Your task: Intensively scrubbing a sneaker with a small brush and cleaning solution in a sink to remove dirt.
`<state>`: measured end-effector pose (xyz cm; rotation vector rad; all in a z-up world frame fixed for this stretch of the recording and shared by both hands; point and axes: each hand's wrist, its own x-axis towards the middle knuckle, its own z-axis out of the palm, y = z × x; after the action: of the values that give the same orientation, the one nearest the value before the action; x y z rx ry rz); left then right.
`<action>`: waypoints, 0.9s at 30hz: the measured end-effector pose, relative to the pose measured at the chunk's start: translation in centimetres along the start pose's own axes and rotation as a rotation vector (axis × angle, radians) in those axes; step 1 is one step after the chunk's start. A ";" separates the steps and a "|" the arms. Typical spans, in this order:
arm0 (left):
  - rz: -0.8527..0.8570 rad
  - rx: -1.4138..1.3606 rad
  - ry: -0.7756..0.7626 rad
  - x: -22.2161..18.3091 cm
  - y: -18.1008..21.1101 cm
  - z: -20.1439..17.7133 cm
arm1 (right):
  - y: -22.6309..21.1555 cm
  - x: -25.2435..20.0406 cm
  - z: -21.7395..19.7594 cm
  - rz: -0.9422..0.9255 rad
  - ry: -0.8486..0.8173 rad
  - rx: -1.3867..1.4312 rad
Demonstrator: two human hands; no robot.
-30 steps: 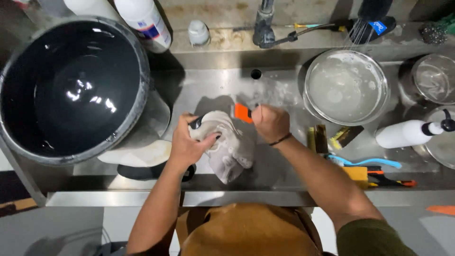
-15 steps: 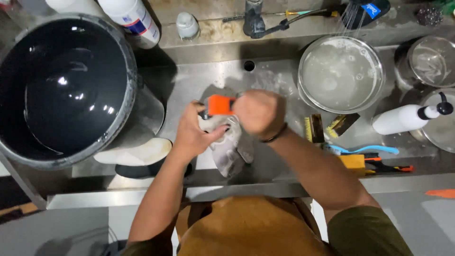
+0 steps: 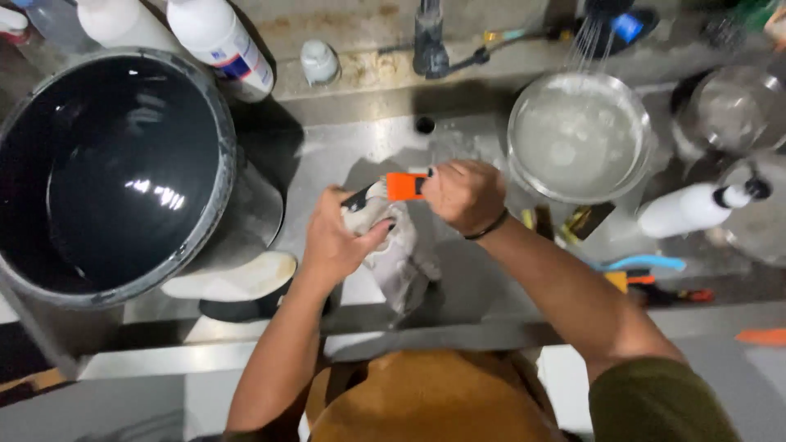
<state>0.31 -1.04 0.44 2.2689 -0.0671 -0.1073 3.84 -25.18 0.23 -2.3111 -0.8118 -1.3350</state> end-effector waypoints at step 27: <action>0.314 -0.370 0.185 0.7 -7.3 0.6 | 7.6 -6.6 -3.6 1.078 -1.006 -0.223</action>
<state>1.03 3.17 -5.54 1.8646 -0.2807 0.2377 3.63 -35.12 -3.86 -2.8024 0.4531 0.2418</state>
